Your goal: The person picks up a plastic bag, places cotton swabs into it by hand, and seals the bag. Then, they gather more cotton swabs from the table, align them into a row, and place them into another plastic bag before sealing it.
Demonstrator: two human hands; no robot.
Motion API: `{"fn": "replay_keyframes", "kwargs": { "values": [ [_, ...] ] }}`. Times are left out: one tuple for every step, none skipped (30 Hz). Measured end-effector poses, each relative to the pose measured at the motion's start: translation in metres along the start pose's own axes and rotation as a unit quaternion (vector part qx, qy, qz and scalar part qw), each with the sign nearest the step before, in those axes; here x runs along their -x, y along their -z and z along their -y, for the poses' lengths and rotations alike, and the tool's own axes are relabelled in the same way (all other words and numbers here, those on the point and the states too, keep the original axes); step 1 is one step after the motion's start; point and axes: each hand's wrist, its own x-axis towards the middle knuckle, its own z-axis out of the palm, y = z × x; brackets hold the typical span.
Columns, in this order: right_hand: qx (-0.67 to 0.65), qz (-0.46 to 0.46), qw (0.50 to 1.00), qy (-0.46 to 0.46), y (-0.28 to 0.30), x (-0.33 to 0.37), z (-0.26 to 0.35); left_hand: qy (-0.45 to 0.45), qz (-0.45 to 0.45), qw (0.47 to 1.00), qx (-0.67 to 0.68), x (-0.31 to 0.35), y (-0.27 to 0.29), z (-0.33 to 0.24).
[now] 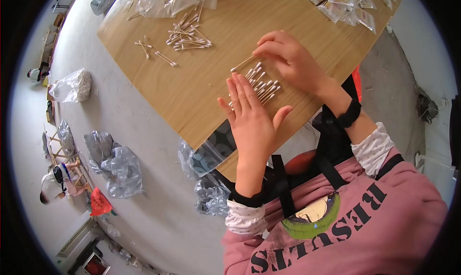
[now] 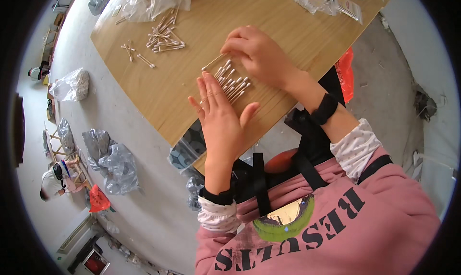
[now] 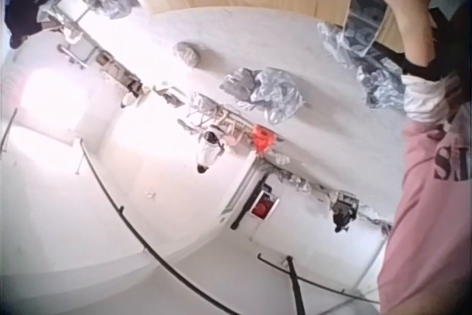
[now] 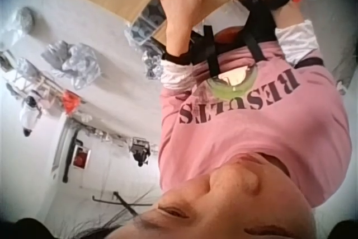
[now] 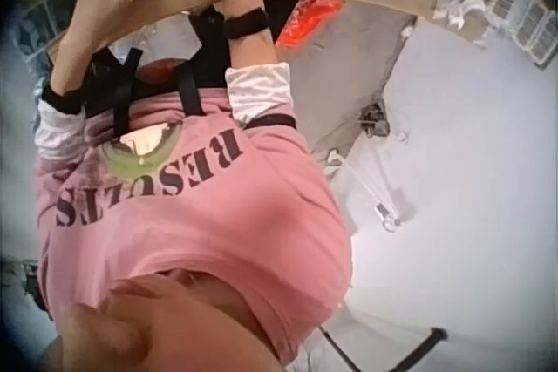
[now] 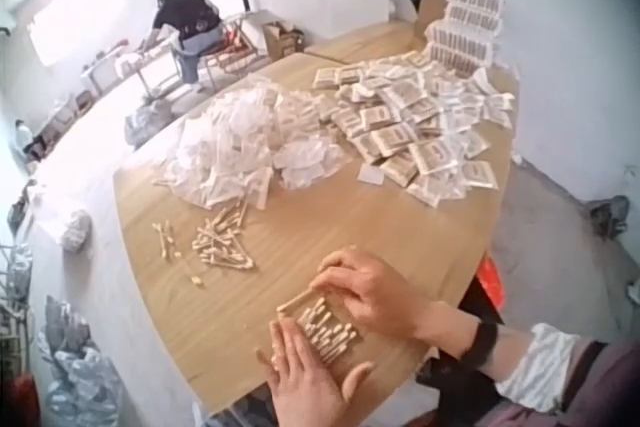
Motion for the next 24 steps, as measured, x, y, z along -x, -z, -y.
{"fn": "replay_keyframes", "kwargs": {
  "values": [
    [0.001,-0.001,1.0,0.0,0.002,0.003,0.001,-0.001,0.0,1.0,0.0,0.002,0.002,0.003],
    [-0.055,-0.04,0.996,-0.052,0.005,0.009,0.003,0.023,-0.068,0.988,0.134,0.005,0.004,0.006],
    [-0.112,-0.08,0.985,-0.103,0.007,0.014,0.005,0.047,-0.134,0.954,0.264,0.007,0.006,0.007],
    [-0.112,-0.08,0.985,-0.104,0.008,0.019,0.007,0.047,-0.133,0.954,0.264,0.007,0.006,0.006],
    [-0.206,-0.1,0.959,-0.164,0.009,0.024,0.009,0.108,-0.208,0.884,0.404,0.007,0.006,0.003],
    [-0.3,-0.117,0.92,-0.223,0.007,0.028,0.013,0.166,-0.277,0.785,0.528,0.009,0.008,-0.001],
    [-0.302,-0.116,0.919,-0.223,0.003,0.03,0.017,0.205,-0.293,0.739,0.571,0.007,0.007,-0.004],
    [-0.349,-0.127,0.899,-0.233,-0.002,0.031,0.021,0.206,-0.293,0.74,0.569,0.006,0.005,-0.008],
    [-0.395,-0.138,0.875,-0.243,-0.007,0.031,0.024,0.203,-0.309,0.72,0.588,0.004,0.002,-0.011],
    [-0.396,-0.137,0.875,-0.243,-0.012,0.03,0.03,0.198,-0.325,0.699,0.605,0.002,0.0,-0.014],
    [-0.399,-0.128,0.876,-0.24,-0.018,0.029,0.036,0.199,-0.326,0.7,0.604,0.001,-0.001,-0.016],
    [-0.4,-0.12,0.877,-0.238,-0.021,0.029,0.041,0.195,-0.317,0.696,0.613,-0.002,-0.002,-0.019],
    [-0.4,-0.12,0.877,-0.239,-0.025,0.031,0.045,0.191,-0.309,0.693,0.623,-0.003,-0.003,-0.021],
    [-0.424,-0.12,0.864,-0.245,-0.028,0.032,0.049,0.192,-0.309,0.693,0.622,-0.003,-0.003,-0.021],
    [-0.448,-0.119,0.85,-0.25,-0.03,0.033,0.05,0.192,-0.315,0.684,0.629,-0.004,-0.002,-0.021],
    [-0.448,-0.119,0.85,-0.25,-0.029,0.033,0.048,0.193,-0.322,0.674,0.636,-0.004,-0.001,-0.022],
    [-0.435,-0.135,0.857,-0.242,-0.028,0.032,0.046,0.193,-0.323,0.674,0.635,-0.005,0.0,-0.023],
    [-0.421,-0.153,0.863,-0.234,-0.025,0.032,0.045,0.202,-0.332,0.647,0.656,-0.008,0.004,-0.026],
    [-0.419,-0.153,0.864,-0.234,-0.025,0.031,0.045,0.211,-0.339,0.619,0.677,-0.01,0.006,-0.028],
    [-0.422,-0.144,0.863,-0.239,-0.026,0.03,0.046,0.211,-0.339,0.618,0.678,-0.011,0.003,-0.027],
    [-0.427,-0.134,0.861,-0.243,-0.028,0.027,0.048,0.193,-0.329,0.641,0.666,-0.014,0.0,-0.025],
    [-0.428,-0.133,0.86,-0.242,-0.031,0.027,0.049,0.176,-0.318,0.663,0.654,-0.014,-0.002,-0.023],
    [-0.425,-0.12,0.864,-0.241,-0.034,0.028,0.051,0.176,-0.319,0.663,0.654,-0.014,-0.004,-0.023],
    [-0.421,-0.108,0.868,-0.24,-0.036,0.028,0.052,0.183,-0.324,0.658,0.655,-0.015,-0.003,-0.023]
  ]
}}
